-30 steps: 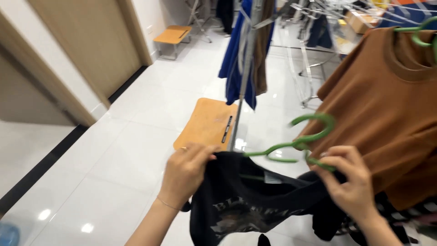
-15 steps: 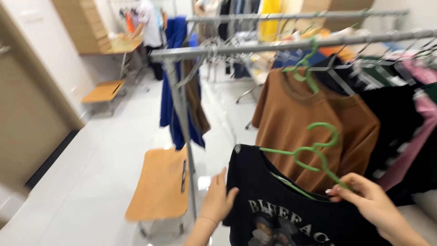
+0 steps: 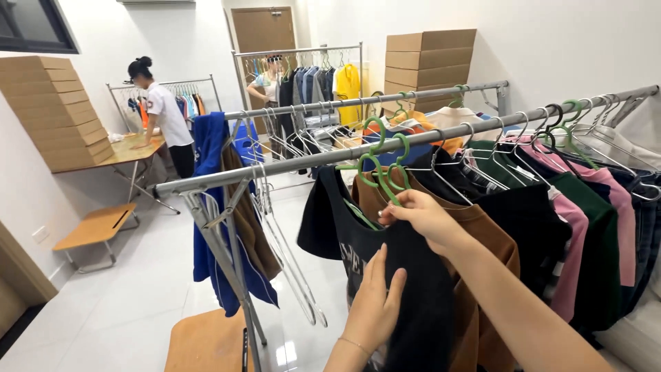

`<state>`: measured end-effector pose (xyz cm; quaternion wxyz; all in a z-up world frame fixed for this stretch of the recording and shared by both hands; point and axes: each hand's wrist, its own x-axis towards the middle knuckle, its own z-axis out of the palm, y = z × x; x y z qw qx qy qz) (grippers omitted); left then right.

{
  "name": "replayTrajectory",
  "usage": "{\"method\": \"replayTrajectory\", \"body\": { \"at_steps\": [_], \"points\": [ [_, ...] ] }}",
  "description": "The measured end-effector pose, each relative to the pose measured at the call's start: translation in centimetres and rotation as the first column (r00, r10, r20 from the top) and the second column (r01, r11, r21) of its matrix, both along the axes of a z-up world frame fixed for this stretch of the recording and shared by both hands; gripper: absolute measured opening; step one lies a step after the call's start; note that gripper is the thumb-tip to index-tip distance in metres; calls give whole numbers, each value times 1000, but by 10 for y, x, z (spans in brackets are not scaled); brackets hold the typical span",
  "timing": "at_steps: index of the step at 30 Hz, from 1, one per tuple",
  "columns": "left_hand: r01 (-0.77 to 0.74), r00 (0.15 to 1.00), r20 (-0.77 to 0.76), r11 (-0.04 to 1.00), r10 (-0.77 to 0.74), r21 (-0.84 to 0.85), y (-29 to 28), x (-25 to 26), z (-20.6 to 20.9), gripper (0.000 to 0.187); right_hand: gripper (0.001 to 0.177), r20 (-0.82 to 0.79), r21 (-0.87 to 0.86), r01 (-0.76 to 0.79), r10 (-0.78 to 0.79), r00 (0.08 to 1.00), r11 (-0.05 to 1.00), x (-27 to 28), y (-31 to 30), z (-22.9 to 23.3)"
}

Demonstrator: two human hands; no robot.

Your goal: Hanging various shirts on a clothing rack and then folding an orange polo shirt on a metal table.

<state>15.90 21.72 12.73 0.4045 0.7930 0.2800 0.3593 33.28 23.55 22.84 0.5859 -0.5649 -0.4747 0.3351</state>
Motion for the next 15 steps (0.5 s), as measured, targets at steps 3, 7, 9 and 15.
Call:
{"method": "replayTrajectory", "body": {
  "at_steps": [3,7,9,15],
  "points": [
    [47,998,-38,997,-49,-57,0,1,20,73,11,-120,-6,21,-22,992,1000,18,47,-37],
    [34,999,-17,998,-35,-59,18,9,6,72,9,-82,-113,15,-25,996,993,26,57,-58],
    [-33,996,88,997,27,67,29,15,-11,68,9,27,-43,19,-18,999,999,31,54,-63],
    [-21,989,140,988,43,-155,-12,-12,18,69,46,183,-41,62,-54,982,997,15,-49,-41]
  ]
}}
